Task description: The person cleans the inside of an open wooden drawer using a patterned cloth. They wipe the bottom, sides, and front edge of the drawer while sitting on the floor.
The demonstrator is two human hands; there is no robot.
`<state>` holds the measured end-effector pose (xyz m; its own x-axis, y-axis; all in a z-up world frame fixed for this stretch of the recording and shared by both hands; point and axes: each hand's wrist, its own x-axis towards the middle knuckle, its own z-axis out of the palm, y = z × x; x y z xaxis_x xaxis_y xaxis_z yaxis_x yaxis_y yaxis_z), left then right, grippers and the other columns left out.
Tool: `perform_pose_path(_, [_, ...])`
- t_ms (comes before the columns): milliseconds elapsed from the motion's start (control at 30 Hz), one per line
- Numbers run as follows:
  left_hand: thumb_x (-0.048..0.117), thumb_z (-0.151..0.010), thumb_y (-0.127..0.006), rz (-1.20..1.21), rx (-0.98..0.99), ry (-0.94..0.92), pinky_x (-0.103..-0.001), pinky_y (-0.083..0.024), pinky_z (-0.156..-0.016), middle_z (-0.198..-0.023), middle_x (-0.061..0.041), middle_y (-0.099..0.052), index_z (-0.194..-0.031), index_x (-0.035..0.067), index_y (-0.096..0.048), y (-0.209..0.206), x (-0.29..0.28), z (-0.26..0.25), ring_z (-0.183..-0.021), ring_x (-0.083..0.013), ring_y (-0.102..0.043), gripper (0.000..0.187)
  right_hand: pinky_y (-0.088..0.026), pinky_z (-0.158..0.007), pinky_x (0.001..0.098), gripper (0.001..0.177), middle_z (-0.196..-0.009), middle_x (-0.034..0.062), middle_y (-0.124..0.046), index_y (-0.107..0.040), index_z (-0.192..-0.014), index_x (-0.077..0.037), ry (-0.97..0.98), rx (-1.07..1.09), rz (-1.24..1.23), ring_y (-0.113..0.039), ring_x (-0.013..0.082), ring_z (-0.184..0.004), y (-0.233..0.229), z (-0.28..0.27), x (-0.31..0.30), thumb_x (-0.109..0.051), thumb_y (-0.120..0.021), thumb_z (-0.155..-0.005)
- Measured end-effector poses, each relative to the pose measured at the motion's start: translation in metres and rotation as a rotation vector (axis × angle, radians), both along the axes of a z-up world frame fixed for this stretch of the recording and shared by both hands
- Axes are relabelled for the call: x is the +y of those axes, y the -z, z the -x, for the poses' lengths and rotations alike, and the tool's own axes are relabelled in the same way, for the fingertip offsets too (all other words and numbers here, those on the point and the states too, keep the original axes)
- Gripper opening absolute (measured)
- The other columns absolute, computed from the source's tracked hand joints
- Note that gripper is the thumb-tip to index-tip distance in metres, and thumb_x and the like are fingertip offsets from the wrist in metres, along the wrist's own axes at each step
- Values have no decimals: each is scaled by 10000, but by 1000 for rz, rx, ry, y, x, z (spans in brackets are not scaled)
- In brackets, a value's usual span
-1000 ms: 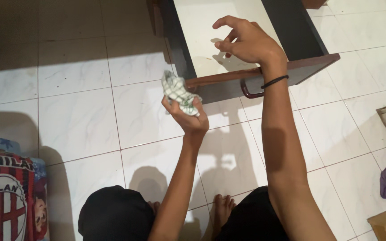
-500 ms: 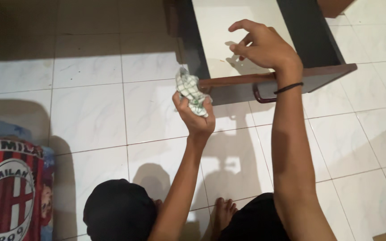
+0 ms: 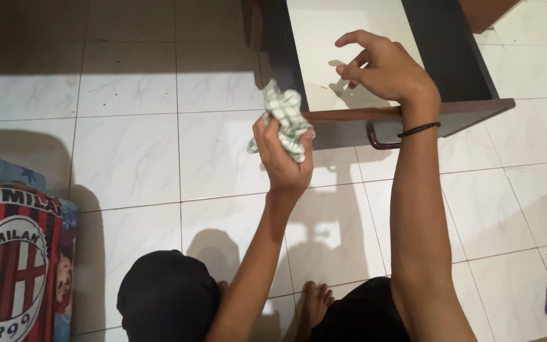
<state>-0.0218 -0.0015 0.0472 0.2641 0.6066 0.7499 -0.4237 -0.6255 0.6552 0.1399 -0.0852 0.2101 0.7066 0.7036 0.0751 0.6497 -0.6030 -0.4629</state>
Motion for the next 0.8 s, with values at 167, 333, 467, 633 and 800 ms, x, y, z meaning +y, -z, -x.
perform_pose_path(167, [54, -999, -642, 87, -94, -41, -504, -454, -966, -1280, -234, -490, -1379, -22, -358, 60, -11, -22, -1123, -357, -526, 481, -557, -760, 351, 455, -924, 114, -760, -640, -1352, -163, 34, 7, 16, -747, 183, -798, 1, 2, 2, -303, -752, -933])
perform_pose_path(333, [44, -953, -666, 11, 69, -196, -552, -409, -969, -1289, -294, -482, -1359, -50, -438, 29, -16, -5, -1132, -404, -499, 475, -559, -773, 351, 460, -922, 116, -765, -636, -1356, -161, 27, 17, 0, -748, 178, -806, 0, 2, 2, -313, -751, -938])
perform_pose_path(467, [43, -940, -730, -60, 119, -85, -517, -445, -1000, -1321, -244, -554, -1360, -18, -562, -20, 2, 13, -1168, -374, -533, 457, -557, -769, 355, 460, -940, 106, -765, -636, -1354, -172, 69, 22, 27, -748, 173, -814, 1, 4, 2, -332, -752, -938])
perform_pose_path(633, [30, -867, -776, -176, 212, 60, -484, -452, -1047, -1305, -171, -605, -1233, 44, -679, -59, 31, 39, -1219, -354, -554, 379, -563, -765, 355, 462, -949, 114, -765, -632, -1357, -161, 34, 19, 15, -751, 177, -818, 0, 4, 1, -310, -747, -936])
perform_pose_path(800, [-72, -729, -707, -340, 345, 61, -477, -454, -1022, -1321, -123, -635, -1123, 83, -745, -88, 41, 55, -1212, -357, -550, 425, -567, -745, 343, 465, -938, 113, -761, -625, -1361, -143, -13, 42, -27, -745, 175, -794, 0, 2, 0, -295, -745, -938])
